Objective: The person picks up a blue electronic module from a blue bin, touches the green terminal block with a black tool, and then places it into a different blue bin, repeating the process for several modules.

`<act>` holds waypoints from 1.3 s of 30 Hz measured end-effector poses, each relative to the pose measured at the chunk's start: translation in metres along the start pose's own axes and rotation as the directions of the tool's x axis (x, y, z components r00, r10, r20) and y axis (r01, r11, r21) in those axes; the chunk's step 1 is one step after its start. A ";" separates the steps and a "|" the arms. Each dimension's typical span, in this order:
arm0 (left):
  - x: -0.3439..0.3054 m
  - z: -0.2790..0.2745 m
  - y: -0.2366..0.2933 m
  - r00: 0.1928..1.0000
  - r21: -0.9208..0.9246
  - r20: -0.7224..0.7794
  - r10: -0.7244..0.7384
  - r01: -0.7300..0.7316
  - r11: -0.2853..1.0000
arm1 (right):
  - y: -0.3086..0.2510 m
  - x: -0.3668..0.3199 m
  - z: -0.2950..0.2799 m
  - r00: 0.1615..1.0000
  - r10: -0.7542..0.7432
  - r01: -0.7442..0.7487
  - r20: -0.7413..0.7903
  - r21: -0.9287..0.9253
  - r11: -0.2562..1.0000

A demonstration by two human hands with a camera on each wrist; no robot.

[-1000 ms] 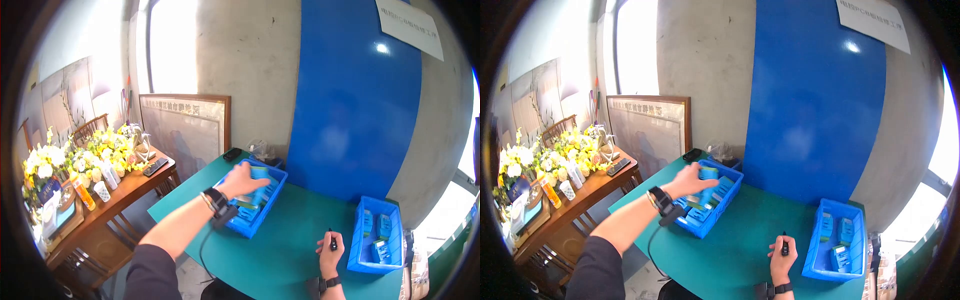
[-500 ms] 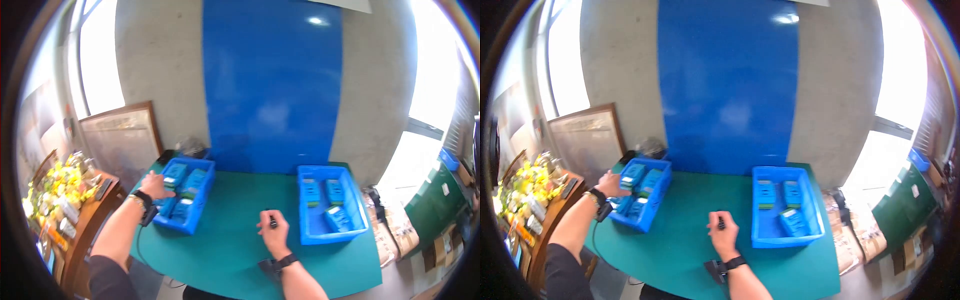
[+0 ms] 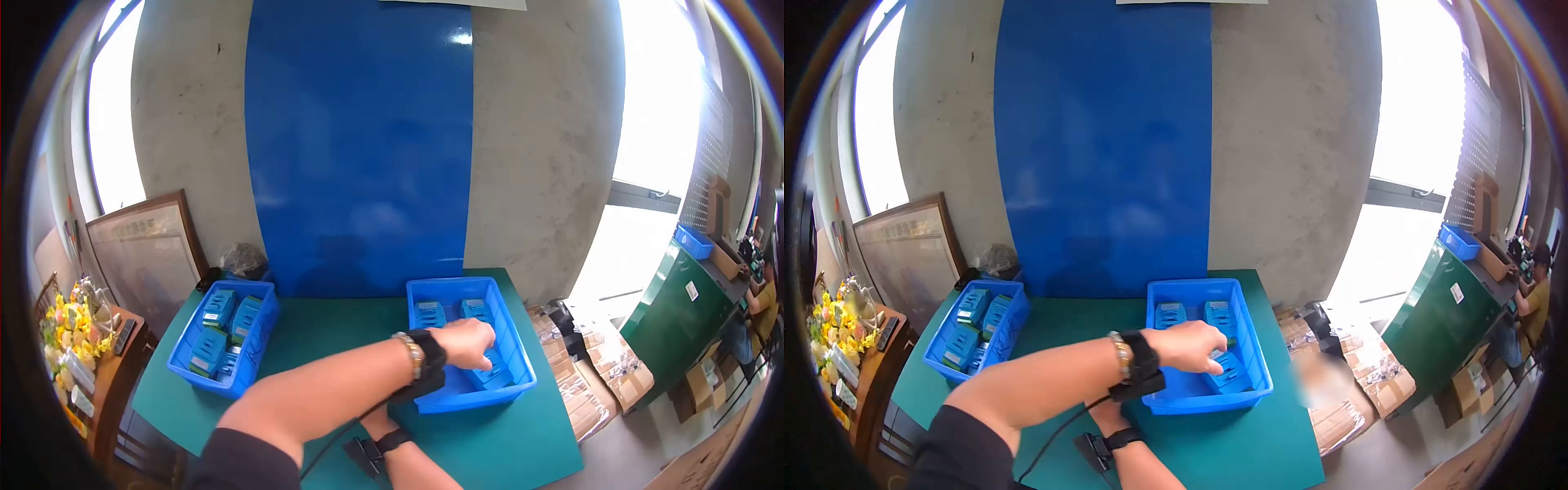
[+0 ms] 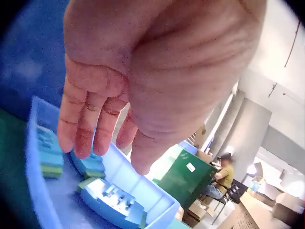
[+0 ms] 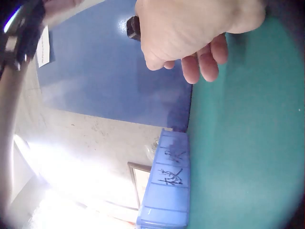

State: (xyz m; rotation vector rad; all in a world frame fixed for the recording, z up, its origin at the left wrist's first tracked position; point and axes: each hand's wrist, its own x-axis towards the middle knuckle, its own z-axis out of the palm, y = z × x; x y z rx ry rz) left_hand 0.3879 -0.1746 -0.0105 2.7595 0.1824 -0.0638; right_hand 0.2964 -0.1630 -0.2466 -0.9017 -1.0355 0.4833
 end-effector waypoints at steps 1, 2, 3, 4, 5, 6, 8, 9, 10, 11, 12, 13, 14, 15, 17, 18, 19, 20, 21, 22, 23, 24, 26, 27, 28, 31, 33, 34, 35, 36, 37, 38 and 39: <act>0.018 0.017 -0.001 0.999 0.047 0.022 -0.044 0.043 0.998 | 0.007 -0.001 -0.003 0.990 0.094 -0.117 0.102 0.252 0.961; 0.032 0.023 0.002 0.991 0.095 0.116 -0.072 0.061 0.994 | 0.010 -0.004 0.000 0.958 0.161 -0.258 0.236 0.476 0.840; 0.039 0.027 0.002 0.972 0.143 0.203 -0.122 0.094 0.985 | -0.006 -0.002 0.002 0.949 0.250 -0.299 0.194 0.296 0.907; 0.041 0.029 0.003 0.967 0.159 0.233 -0.102 0.066 0.985 | -0.039 0.012 -0.001 0.937 0.314 -0.332 0.155 0.106 0.937; 0.038 0.031 0.006 0.961 0.174 0.259 -0.091 0.046 0.984 | -0.058 0.018 0.001 0.950 0.301 -0.300 0.079 -0.022 0.954; 0.030 0.031 0.010 0.973 0.203 0.199 -0.116 0.074 0.976 | -0.077 0.025 0.002 0.958 0.286 -0.282 0.003 -0.153 0.947; 0.040 0.057 -0.001 0.989 0.233 0.089 -0.118 0.094 0.968 | -0.087 0.027 0.008 0.970 0.212 -0.236 -0.118 -0.267 0.934; 0.056 0.075 -0.014 0.996 0.236 0.038 -0.086 0.075 0.969 | -0.089 0.027 0.007 0.966 0.220 -0.253 -0.137 -0.317 0.914; 0.057 0.073 -0.012 0.999 0.286 0.025 -0.047 0.038 0.958 | -0.092 0.026 0.008 0.951 0.292 -0.309 -0.104 -0.235 0.921; 0.059 0.071 -0.010 1.000 0.336 0.017 -0.001 -0.004 0.942 | -0.096 0.026 0.008 0.930 0.360 -0.367 -0.072 -0.158 0.917; 0.056 0.073 -0.011 0.989 0.424 -0.086 0.122 -0.075 0.902 | -0.099 0.026 0.008 0.905 0.423 -0.425 -0.039 -0.083 0.901; 0.058 0.072 -0.012 0.982 0.464 -0.072 0.172 -0.120 0.878 | -0.101 0.026 0.007 0.928 0.369 -0.374 -0.059 -0.168 0.912; 0.059 0.070 -0.014 0.985 0.487 -0.024 0.171 -0.138 0.862 | -0.102 0.027 0.008 0.947 0.312 -0.321 -0.077 -0.250 0.913; 0.053 0.059 -0.010 0.985 0.509 0.030 0.170 -0.161 0.845 | -0.101 0.026 0.008 0.963 0.254 -0.271 -0.095 -0.328 0.905; 0.039 0.027 0.003 0.994 0.430 0.105 0.042 -0.083 0.899 | -0.047 0.021 0.001 0.974 0.214 -0.210 0.079 -0.053 0.976; 0.033 0.011 0.004 0.989 0.389 0.145 -0.020 -0.038 0.921 | 0.016 0.013 -0.006 0.973 0.109 -0.158 0.204 0.241 0.958; 0.026 0.000 -0.002 0.999 0.332 0.045 0.022 -0.035 0.943 | 0.008 0.018 -0.008 0.938 0.323 -0.347 0.129 0.296 0.890; 0.012 -0.011 -0.004 0.995 0.271 -0.093 0.030 -0.004 0.962 | -0.001 0.023 -0.010 0.847 0.531 -0.500 0.042 0.402 0.767; -0.006 -0.021 -0.007 0.972 0.206 -0.232 0.029 0.021 0.978 | -0.012 0.028 -0.011 0.714 0.698 -0.576 -0.043 0.531 0.622; -0.021 -0.031 -0.012 0.945 0.132 -0.328 0.016 0.030 0.991 | -0.029 0.023 -0.003 0.898 0.410 -0.342 -0.159 0.333 0.879; -0.039 -0.040 -0.018 0.909 0.061 -0.417 -0.004 0.033 0.998 | -0.046 0.019 0.004 0.979 0.059 -0.039 -0.194 0.103 0.994; -0.062 -0.049 -0.022 0.879 0.016 -0.474 -0.041 0.055 0.998 | -0.062 0.023 -0.002 0.957 0.282 -0.279 -0.069 0.052 0.959; -0.102 -0.055 -0.042 0.817 -0.071 -0.563 -0.127 0.105 0.992 | -0.077 0.032 0.000 0.927 0.333 -0.301 -0.173 0.190 0.935; -0.122 -0.054 -0.056 0.808 -0.121 -0.549 -0.215 0.178 0.977 | -0.104 0.036 0.006 0.907 0.370 -0.333 -0.201 0.197 0.922; -0.143 -0.054 -0.060 0.765 -0.109 -0.567 -0.307 0.299 0.948 | -0.101 0.038 0.008 0.907 0.357 -0.310 -0.224 0.222 0.925; -0.188 -0.038 -0.074 0.671 0.006 -0.560 -0.485 0.589 0.808 | -0.107 0.040 0.010 0.894 0.415 -0.344 -0.168 0.336 0.877; -0.203 -0.011 -0.087 0.687 0.088 -0.558 -0.466 0.607 0.790 | -0.092 0.037 0.011 0.906 0.411 -0.353 -0.107 0.348 0.869; -0.205 0.001 -0.086 0.702 0.131 -0.558 -0.443 0.601 0.788 | -0.089 0.036 0.010 0.911 0.399 -0.350 -0.107 0.316 0.882; -0.206 0.010 -0.082 0.716 0.141 -0.525 -0.460 0.606 0.783 | -0.090 0.038 0.008 0.919 0.380 -0.339 -0.107 0.281 0.898; -0.203 0.020 -0.081 0.722 0.111 -0.499 -0.479 0.601 0.791 | -0.090 0.040 0.006 0.918 0.376 -0.331 -0.128 0.275 0.903; -0.202 0.029 -0.081 0.725 0.081 -0.473 -0.501 0.602 0.794 | -0.089 0.039 0.005 0.916 0.374 -0.326 -0.143 0.273 0.905; -0.202 0.036 -0.084 0.730 0.073 -0.483 -0.484 0.584 0.809 | -0.087 0.036 0.003 0.914 0.376 -0.326 -0.156 0.273 0.905; -0.202 0.039 -0.085 0.734 0.062 -0.491 -0.469 0.566 0.822 | -0.085 0.033 0.002 0.910 0.381 -0.329 -0.166 0.272 0.904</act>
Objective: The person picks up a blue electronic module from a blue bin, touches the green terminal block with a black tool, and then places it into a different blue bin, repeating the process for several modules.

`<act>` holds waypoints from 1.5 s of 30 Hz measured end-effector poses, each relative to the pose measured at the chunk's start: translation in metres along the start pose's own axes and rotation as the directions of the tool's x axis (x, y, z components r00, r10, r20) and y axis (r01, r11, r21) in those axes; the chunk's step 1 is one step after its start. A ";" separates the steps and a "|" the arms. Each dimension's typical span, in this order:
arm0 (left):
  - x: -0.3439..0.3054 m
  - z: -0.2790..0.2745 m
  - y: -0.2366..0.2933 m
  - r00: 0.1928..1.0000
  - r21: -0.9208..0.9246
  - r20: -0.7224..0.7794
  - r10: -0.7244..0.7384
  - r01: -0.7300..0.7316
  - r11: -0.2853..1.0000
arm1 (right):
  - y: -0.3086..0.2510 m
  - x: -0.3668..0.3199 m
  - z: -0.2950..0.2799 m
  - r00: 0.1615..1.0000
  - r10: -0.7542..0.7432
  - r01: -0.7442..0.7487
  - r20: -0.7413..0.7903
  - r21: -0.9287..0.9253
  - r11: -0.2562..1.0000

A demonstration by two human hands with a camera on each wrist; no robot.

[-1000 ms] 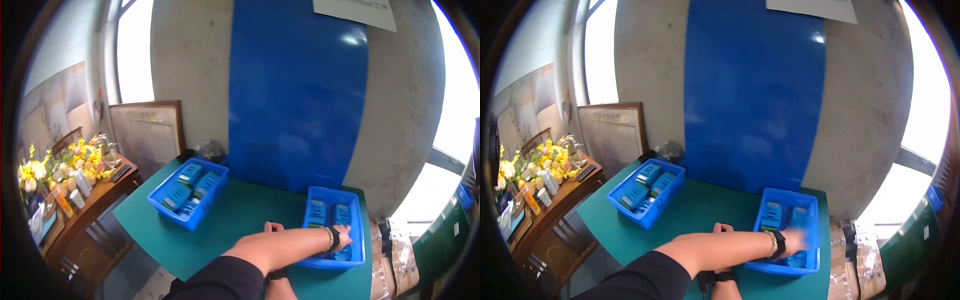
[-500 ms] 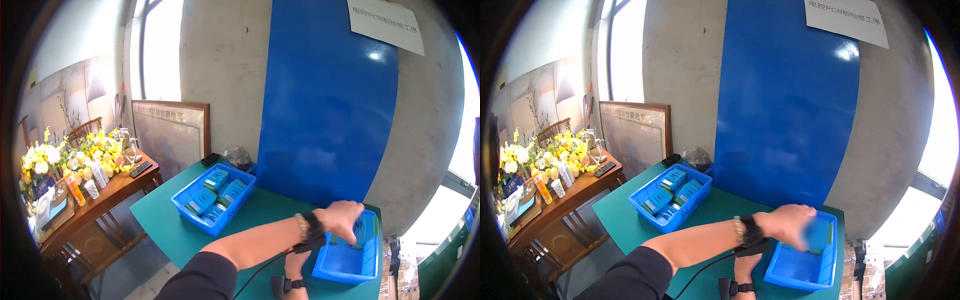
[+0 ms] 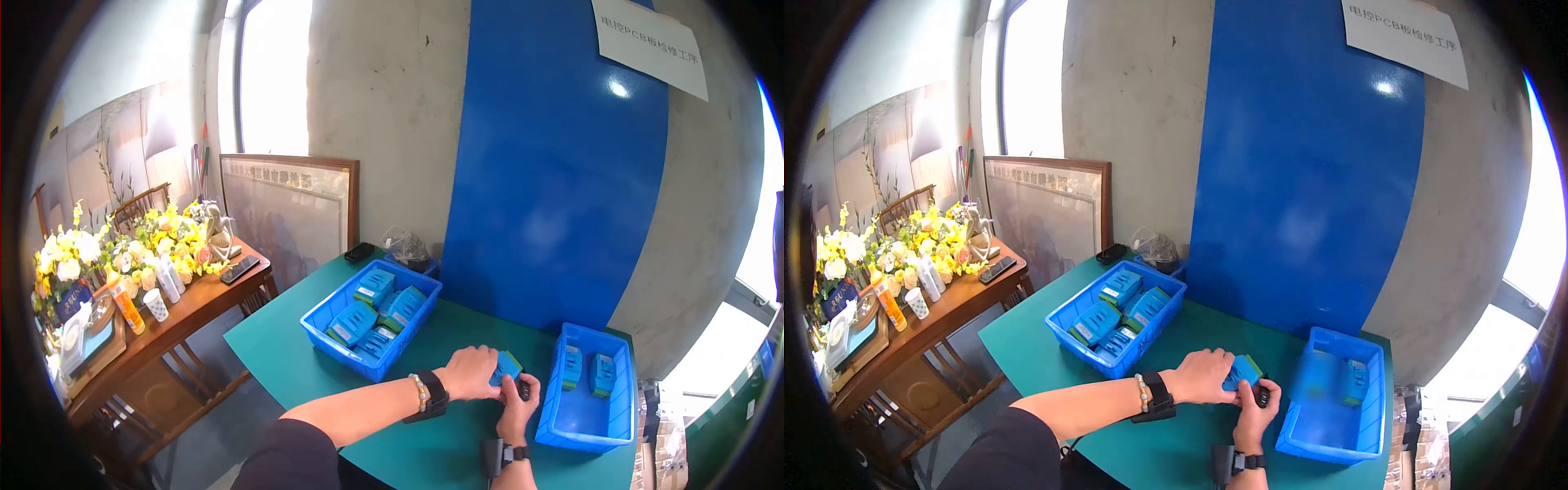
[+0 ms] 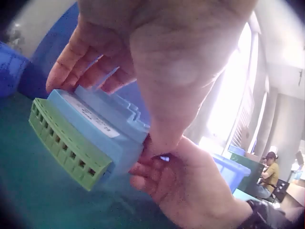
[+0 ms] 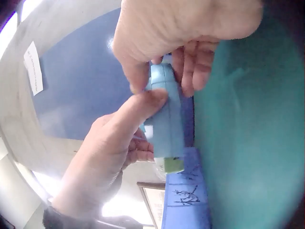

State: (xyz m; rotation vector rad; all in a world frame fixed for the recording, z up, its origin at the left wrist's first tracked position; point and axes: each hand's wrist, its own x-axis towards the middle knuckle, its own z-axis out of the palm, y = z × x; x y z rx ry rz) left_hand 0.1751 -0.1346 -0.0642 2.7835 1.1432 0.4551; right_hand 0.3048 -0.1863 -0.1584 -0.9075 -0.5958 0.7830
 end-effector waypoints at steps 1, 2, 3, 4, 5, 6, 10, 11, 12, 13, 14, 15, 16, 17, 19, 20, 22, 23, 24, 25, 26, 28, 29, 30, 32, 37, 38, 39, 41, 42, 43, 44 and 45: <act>-0.001 0.001 -0.002 1.000 -0.021 -0.013 0.012 -0.012 1.000 | -0.001 0.000 -0.003 1.000 0.021 -0.021 -0.002 -0.022 1.000; -0.003 -0.001 -0.009 0.999 -0.046 0.012 0.042 -0.042 0.998 | -0.002 -0.001 -0.005 0.999 0.030 -0.030 -0.022 -0.010 0.999; -0.007 -0.013 -0.018 0.997 -0.073 0.035 0.072 -0.069 0.995 | -0.002 -0.001 -0.006 0.998 0.040 -0.040 -0.040 0.000 0.999; -0.013 -0.025 -0.028 0.993 -0.102 0.056 0.102 -0.096 0.990 | -0.003 0.001 -0.007 0.997 0.050 -0.049 -0.059 0.008 0.999; -0.019 -0.033 -0.044 0.993 -0.018 0.023 0.112 -0.111 0.994 | -0.004 0.001 -0.007 0.996 0.059 -0.059 -0.071 0.005 0.998; -0.019 -0.041 -0.060 0.997 0.070 0.073 0.034 -0.039 0.997 | -0.003 0.001 -0.011 0.995 0.059 -0.060 -0.075 -0.015 0.998; -0.041 -0.084 -0.122 0.931 0.247 0.106 -0.348 0.315 0.917 | 0.003 0.006 -0.006 0.997 0.047 -0.052 -0.068 -0.069 0.996; -0.049 -0.091 -0.133 0.912 0.289 0.079 -0.402 0.365 0.885 | 0.003 0.004 -0.005 0.997 0.047 -0.051 -0.059 -0.078 0.996; -0.056 -0.095 -0.142 0.892 0.325 0.049 -0.449 0.411 0.852 | 0.001 0.003 -0.003 0.998 0.041 -0.046 -0.052 -0.091 0.995; -0.062 -0.097 -0.149 0.880 0.340 0.060 -0.471 0.425 0.839 | 0.001 0.004 -0.005 0.998 0.038 -0.043 -0.057 -0.093 0.995; -0.067 -0.101 -0.156 0.868 0.354 0.066 -0.492 0.441 0.825 | 0.004 0.005 -0.008 0.998 0.031 -0.036 -0.058 -0.093 0.995; -0.070 -0.097 -0.169 0.856 0.381 0.094 -0.509 0.442 0.812 | 0.007 0.007 -0.008 0.998 0.025 -0.030 -0.057 -0.089 0.996; -0.074 -0.095 -0.171 0.848 0.373 0.056 -0.528 0.472 0.799 | 0.006 0.007 -0.006 0.998 0.024 -0.028 -0.055 -0.089 0.996; -0.077 -0.092 -0.174 0.849 0.414 0.068 -0.524 0.454 0.789 | 0.004 0.006 -0.005 0.998 0.025 -0.030 -0.053 -0.092 0.995; -0.078 -0.084 -0.181 0.832 0.440 0.081 -0.548 0.464 0.769 | 0.007 0.006 -0.007 0.999 0.025 -0.028 -0.037 -0.085 0.996; -0.077 -0.080 -0.182 0.815 0.422 0.083 -0.574 0.493 0.761 | 0.007 0.006 -0.008 0.999 0.024 -0.027 -0.028 -0.105 0.994; -0.071 -0.083 -0.183 0.787 0.397 0.117 -0.605 0.522 0.755 | 0.004 0.005 -0.007 1.000 0.017 -0.019 -0.014 -0.144 0.989; -0.070 -0.089 -0.186 0.774 0.389 0.151 -0.615 0.526 0.757 | 0.003 0.003 -0.005 0.999 0.020 -0.024 -0.030 -0.122 0.992; -0.071 -0.093 -0.189 0.756 0.378 0.190 -0.627 0.533 0.757 | 0.003 0.004 -0.005 1.000 0.012 -0.015 -0.026 -0.119 0.993; -0.076 -0.098 -0.194 0.742 0.264 0.127 -0.658 0.614 0.744 | 0.004 0.005 -0.006 1.000 0.008 -0.011 -0.021 -0.117 0.993; -0.077 -0.105 -0.195 0.721 0.241 0.117 -0.683 0.646 0.724 | 0.006 0.005 -0.007 1.000 0.008 -0.010 -0.019 -0.114 0.993; -0.084 -0.107 -0.200 0.698 0.333 0.072 -0.712 0.656 0.677 | 0.005 0.004 -0.007 1.000 0.010 -0.011 -0.009 -0.120 0.993; -0.086 -0.105 -0.201 0.701 0.338 0.065 -0.711 0.655 0.676 | 0.004 0.004 -0.006 1.000 0.009 -0.010 -0.006 -0.121 0.993; -0.087 -0.103 -0.201 0.704 0.344 0.060 -0.708 0.652 0.676 | 0.004 0.005 -0.006 1.000 0.008 -0.007 0.005 -0.119 0.993; -0.087 -0.102 -0.197 0.707 0.397 0.068 -0.704 0.628 0.669 | 0.005 0.005 -0.006 1.000 0.003 -0.001 0.014 -0.115 0.993; -0.079 -0.117 -0.153 0.784 0.482 0.024 -0.620 0.534 0.695 | 0.003 0.002 -0.005 0.999 0.017 -0.020 -0.030 -0.096 0.995; -0.076 -0.118 -0.140 0.829 0.430 -0.030 -0.558 0.515 0.742 | 0.002 0.001 -0.004 0.999 0.026 -0.028 -0.031 -0.074 0.997; -0.072 -0.115 -0.126 0.888 0.259 -0.023 -0.459 0.449 0.855 | 0.002 0.001 -0.004 0.999 0.037 -0.039 -0.040 -0.049 0.998; -0.067 -0.103 -0.094 0.969 -0.161 -0.053 -0.240 0.229 0.960 | -0.004 -0.001 -0.003 0.996 0.083 -0.082 -0.020 0.014 0.997; -0.062 -0.088 -0.076 0.970 -0.371 -0.028 -0.240 0.213 0.904 | -0.007 -0.002 -0.001 0.995 0.097 -0.096 -0.004 0.035 0.995; -0.060 -0.072 -0.057 0.970 -0.539 -0.010 -0.242 0.199 0.819 | -0.013 -0.004 0.002 0.992 0.129 -0.129 -0.003 0.047 0.991; -0.056 -0.051 -0.048 0.972 -0.715 0.089 -0.219 0.215 0.665 | -0.016 -0.006 0.002 0.990 0.142 -0.144 0.025 0.090 0.986; -0.052 -0.033 -0.035 0.968 -0.867 0.168 -0.185 0.235 0.440 | -0.017 -0.007 0.001 0.985 0.165 -0.169 0.047 0.124 0.978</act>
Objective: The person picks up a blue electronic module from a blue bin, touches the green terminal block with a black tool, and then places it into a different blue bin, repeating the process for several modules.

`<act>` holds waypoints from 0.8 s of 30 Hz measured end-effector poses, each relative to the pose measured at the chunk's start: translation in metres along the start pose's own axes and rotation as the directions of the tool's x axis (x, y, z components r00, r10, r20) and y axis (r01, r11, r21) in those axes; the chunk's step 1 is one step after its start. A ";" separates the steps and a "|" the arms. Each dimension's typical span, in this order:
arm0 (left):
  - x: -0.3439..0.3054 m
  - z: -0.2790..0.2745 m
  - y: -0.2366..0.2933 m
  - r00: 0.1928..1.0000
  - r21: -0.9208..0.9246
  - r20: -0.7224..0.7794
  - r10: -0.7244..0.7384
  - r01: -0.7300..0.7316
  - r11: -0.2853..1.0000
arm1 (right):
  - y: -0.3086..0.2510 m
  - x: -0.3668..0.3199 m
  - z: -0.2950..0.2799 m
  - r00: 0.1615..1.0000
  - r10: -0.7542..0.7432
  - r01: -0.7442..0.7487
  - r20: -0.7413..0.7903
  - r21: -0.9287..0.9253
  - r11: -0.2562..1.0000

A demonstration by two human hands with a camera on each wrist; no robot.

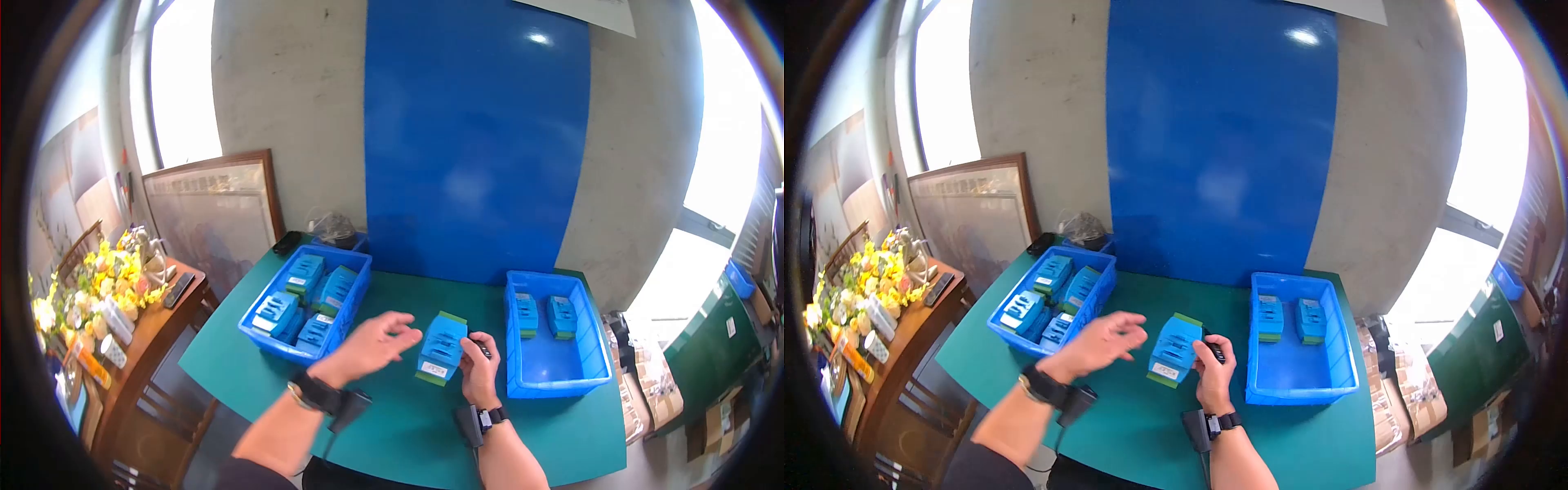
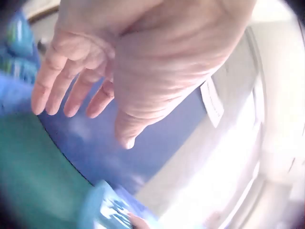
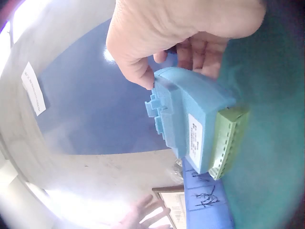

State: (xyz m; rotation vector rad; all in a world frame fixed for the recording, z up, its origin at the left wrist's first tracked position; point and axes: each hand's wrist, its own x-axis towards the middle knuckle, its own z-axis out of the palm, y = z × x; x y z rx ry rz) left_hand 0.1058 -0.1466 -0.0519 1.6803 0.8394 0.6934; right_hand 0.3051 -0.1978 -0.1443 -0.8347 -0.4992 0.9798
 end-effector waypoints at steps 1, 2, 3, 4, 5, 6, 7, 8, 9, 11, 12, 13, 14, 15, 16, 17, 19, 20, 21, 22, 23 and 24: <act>0.005 0.015 -0.010 0.998 -0.145 0.046 -0.053 0.059 0.988 | -0.001 0.000 0.000 0.999 0.023 -0.023 0.023 0.035 0.999; 0.009 0.025 -0.014 0.992 -0.235 0.085 -0.094 0.112 0.965 | -0.002 0.000 0.002 0.999 0.020 -0.022 0.031 0.060 0.998; 0.011 0.033 -0.020 0.982 -0.326 0.130 -0.138 0.173 0.929 | -0.003 -0.002 0.004 0.999 0.023 -0.026 0.036 0.079 0.997; 0.012 0.037 -0.026 0.976 -0.419 0.161 -0.146 0.202 0.885 | -0.004 -0.003 0.005 0.999 0.026 -0.029 0.042 0.094 0.995; 0.014 0.041 -0.033 0.969 -0.508 0.194 -0.152 0.232 0.830 | -0.004 -0.004 0.007 0.999 0.017 -0.020 0.049 0.062 0.998; 0.015 0.043 -0.039 0.962 -0.591 0.224 -0.157 0.262 0.763 | -0.004 -0.004 0.010 0.999 -0.003 0.002 0.032 0.023 1.000; 0.016 0.043 -0.044 0.962 -0.629 0.228 -0.152 0.264 0.731 | -0.003 -0.004 0.010 1.000 -0.021 0.021 0.020 -0.017 1.000; 0.016 0.041 -0.050 0.962 -0.665 0.228 -0.149 0.265 0.698 | -0.003 -0.002 0.010 0.999 -0.030 0.031 0.034 -0.054 0.998; 0.018 0.037 -0.055 0.965 -0.701 0.222 -0.140 0.258 0.665 | -0.006 -0.003 0.012 0.999 -0.037 0.037 0.006 -0.077 0.996; 0.023 0.029 -0.062 0.968 -0.818 0.186 -0.171 0.249 0.518 | -0.013 -0.009 0.021 0.998 -0.041 0.035 -0.041 -0.131 0.991; 0.024 0.024 -0.066 0.969 -0.862 0.142 -0.201 0.221 0.457 | -0.013 -0.008 0.018 0.996 -0.093 0.091 0.000 -0.204 0.975; 0.026 0.019 -0.070 0.968 -0.898 0.101 -0.230 0.189 0.399 | -0.013 -0.009 0.018 0.988 -0.152 0.151 0.017 -0.268 0.952; 0.028 0.014 -0.075 0.970 -0.922 0.077 -0.231 0.158 0.353 | -0.014 -0.012 0.022 0.980 -0.198 0.199 0.037 -0.323 0.925; 0.028 0.009 -0.076 0.971 -0.947 0.098 -0.218 0.159 0.281 | -0.017 -0.016 0.025 0.968 -0.243 0.247 0.060 -0.373 0.894; 0.028 0.003 -0.078 0.973 -0.965 0.117 -0.200 0.159 0.208 | -0.020 -0.022 0.029 0.969 -0.227 0.246 0.096 -0.372 0.895; 0.026 -0.001 -0.079 0.974 -0.978 0.135 -0.184 0.160 0.132 | -0.024 -0.032 0.032 0.969 -0.208 0.242 0.130 -0.371 0.897; 0.026 -0.003 -0.075 0.973 -0.993 0.101 -0.206 0.112 0.045 | -0.024 -0.044 0.036 0.938 -0.234 0.322 0.255 -0.391 0.862; 0.026 -0.002 -0.076 0.974 -0.996 0.086 -0.209 0.091 0.018 | -0.021 -0.052 0.035 0.903 -0.268 0.395 0.335 -0.407 0.824; 0.026 -0.001 -0.077 0.975 -0.997 0.074 -0.211 0.074 -0.008 | -0.020 -0.058 0.036 0.862 -0.299 0.468 0.410 -0.415 0.780; 0.027 0.000 -0.079 0.972 -0.998 0.063 -0.227 0.061 -0.013 | -0.020 -0.063 0.040 0.826 -0.366 0.538 0.429 -0.405 0.740; 0.028 0.001 -0.084 0.969 -0.999 0.052 -0.241 0.049 -0.018 | -0.018 -0.064 0.039 0.796 -0.391 0.588 0.462 -0.437 0.681; 0.030 0.003 -0.087 0.966 -0.999 0.042 -0.255 0.037 -0.023 | -0.019 -0.062 0.038 0.757 -0.402 0.643 0.515 -0.479 0.598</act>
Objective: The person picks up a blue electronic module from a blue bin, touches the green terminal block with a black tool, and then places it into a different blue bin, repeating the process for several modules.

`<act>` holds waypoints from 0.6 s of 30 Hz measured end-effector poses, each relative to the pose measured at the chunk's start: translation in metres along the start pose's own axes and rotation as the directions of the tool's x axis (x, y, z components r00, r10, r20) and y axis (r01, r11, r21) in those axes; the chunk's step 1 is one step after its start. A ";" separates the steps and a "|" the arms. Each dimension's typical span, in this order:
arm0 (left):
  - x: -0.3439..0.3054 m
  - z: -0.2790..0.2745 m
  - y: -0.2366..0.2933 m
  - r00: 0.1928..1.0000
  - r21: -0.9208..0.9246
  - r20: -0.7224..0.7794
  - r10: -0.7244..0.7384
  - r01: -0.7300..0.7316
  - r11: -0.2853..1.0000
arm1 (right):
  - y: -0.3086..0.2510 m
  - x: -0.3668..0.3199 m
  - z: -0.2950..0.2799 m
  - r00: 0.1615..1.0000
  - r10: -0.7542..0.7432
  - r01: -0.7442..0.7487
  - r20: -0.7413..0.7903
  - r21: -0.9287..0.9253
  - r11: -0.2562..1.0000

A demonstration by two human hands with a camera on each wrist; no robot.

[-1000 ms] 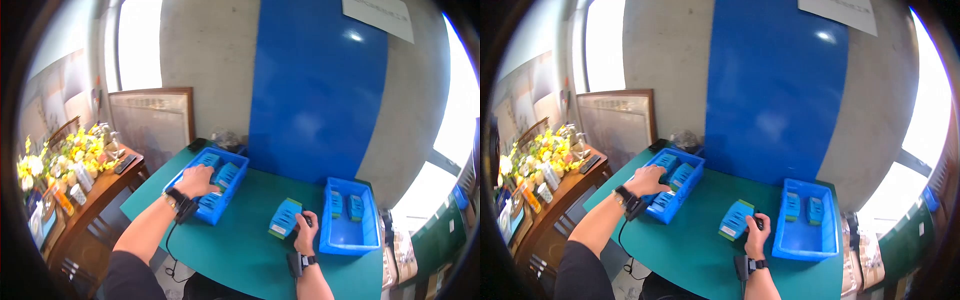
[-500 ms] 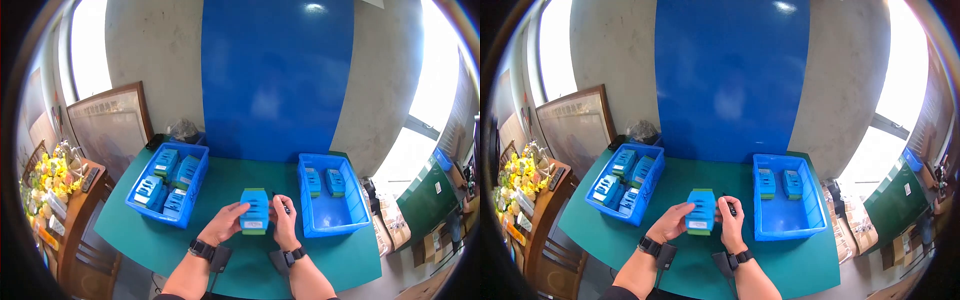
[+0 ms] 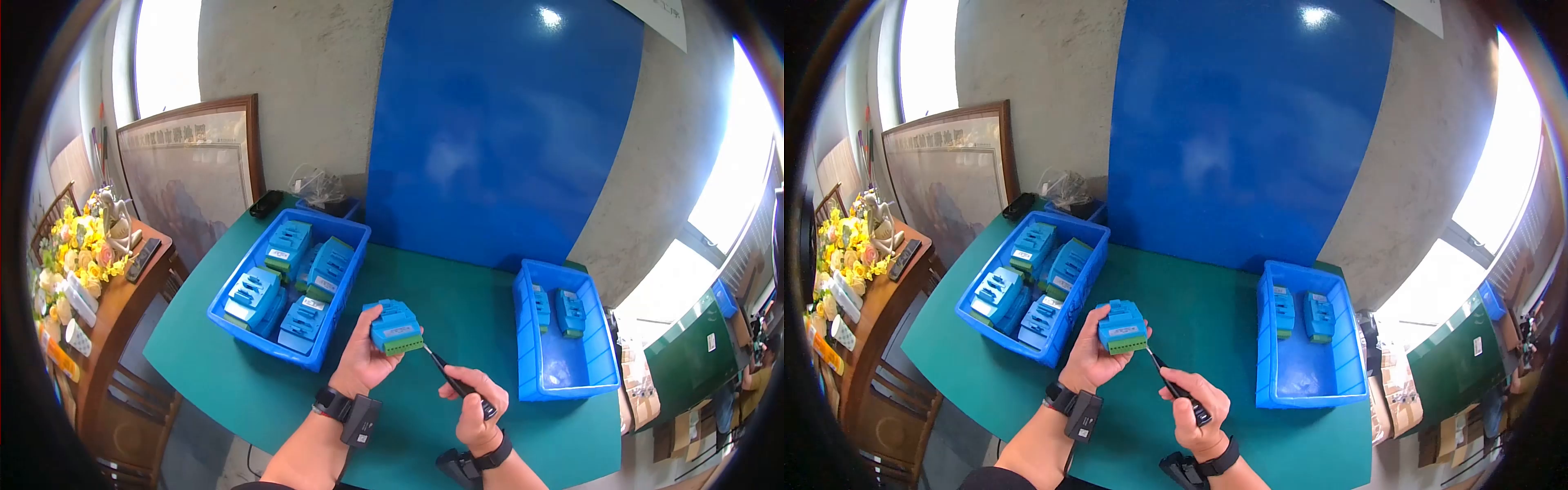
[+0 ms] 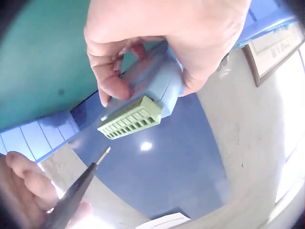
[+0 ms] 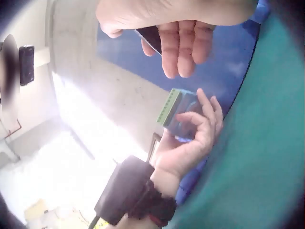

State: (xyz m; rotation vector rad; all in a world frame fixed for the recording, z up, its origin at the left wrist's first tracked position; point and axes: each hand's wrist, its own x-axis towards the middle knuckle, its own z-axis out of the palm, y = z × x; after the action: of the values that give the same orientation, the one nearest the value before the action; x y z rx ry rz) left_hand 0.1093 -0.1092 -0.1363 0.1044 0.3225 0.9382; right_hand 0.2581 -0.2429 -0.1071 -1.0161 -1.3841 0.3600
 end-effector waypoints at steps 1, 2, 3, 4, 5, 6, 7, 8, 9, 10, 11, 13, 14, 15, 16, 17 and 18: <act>0.002 -0.003 -0.001 1.000 -0.020 -0.006 0.006 -0.006 1.000 | 0.001 0.002 -0.002 0.998 -0.055 0.058 0.040 -0.092 0.994; 0.004 -0.006 -0.003 1.000 -0.039 -0.014 0.012 -0.012 0.999 | 0.002 0.002 -0.002 0.998 -0.060 0.062 0.036 -0.084 0.995; 0.004 -0.006 -0.004 1.000 -0.058 -0.022 0.017 -0.018 0.998 | 0.003 0.001 -0.002 0.998 -0.063 0.065 0.032 -0.076 0.995; 0.004 -0.005 -0.003 1.000 -0.068 -0.014 -0.007 0.006 0.998 | 0.004 0.000 -0.002 0.997 -0.067 0.068 0.026 -0.068 0.995; 0.001 -0.002 -0.003 0.999 -0.077 -0.008 -0.032 0.031 0.997 | 0.004 0.000 -0.001 0.998 -0.060 0.061 0.016 -0.069 0.996; -0.001 0.000 -0.002 0.998 -0.086 -0.002 -0.056 0.056 0.995 | 0.004 -0.001 0.001 0.999 -0.053 0.054 0.006 -0.068 0.996; -0.002 0.001 -0.002 0.999 -0.082 0.001 -0.052 0.052 0.995 | 0.005 -0.002 0.002 0.999 -0.045 0.045 -0.006 -0.068 0.997; -0.002 0.002 -0.002 0.999 -0.078 0.004 -0.048 0.049 0.996 | 0.004 -0.002 0.002 0.998 -0.054 0.053 -0.011 -0.069 0.996; -0.003 0.002 -0.003 0.999 -0.073 0.005 -0.045 0.046 0.996 | 0.004 -0.003 0.003 0.998 -0.062 0.060 -0.018 -0.070 0.996; -0.003 0.002 -0.003 0.999 -0.072 0.003 -0.051 0.051 0.996 | 0.004 -0.002 0.003 0.997 -0.072 0.070 -0.022 -0.071 0.995; -0.003 0.003 -0.003 0.998 -0.072 0.001 -0.056 0.056 0.996 | 0.004 -0.003 0.003 0.997 -0.077 0.075 -0.026 -0.061 0.995; -0.003 0.003 -0.003 0.998 -0.067 0.001 -0.063 0.063 0.996 | 0.005 -0.004 0.002 0.995 -0.090 0.088 -0.034 -0.039 0.995; -0.004 0.003 -0.003 0.998 -0.064 0.002 -0.065 0.065 0.996 | 0.004 -0.004 0.003 0.997 -0.066 0.064 -0.039 -0.039 0.997; -0.004 0.003 -0.004 0.998 -0.061 0.002 -0.068 0.068 0.996 | 0.002 -0.004 0.005 0.998 -0.041 0.040 -0.043 -0.039 0.998; -0.003 0.002 -0.004 0.999 -0.058 -0.004 -0.055 0.054 0.997 | 0.001 -0.003 0.006 0.999 -0.016 0.014 -0.048 -0.039 0.999; -0.002 0.001 -0.004 0.999 -0.053 -0.011 -0.043 0.042 0.998 | 0.001 -0.002 0.006 0.999 -0.017 0.016 -0.044 -0.039 0.999; -0.002 -0.001 -0.004 0.999 -0.049 -0.021 -0.031 0.030 0.998 | 0.001 -0.003 0.005 0.999 -0.016 0.014 -0.039 -0.039 0.999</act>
State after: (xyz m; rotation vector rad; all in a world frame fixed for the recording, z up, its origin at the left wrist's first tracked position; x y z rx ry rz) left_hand 0.1112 -0.1135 -0.1376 0.0443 0.3206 0.9166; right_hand 0.2532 -0.2422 -0.1102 -1.0384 -1.3673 0.3021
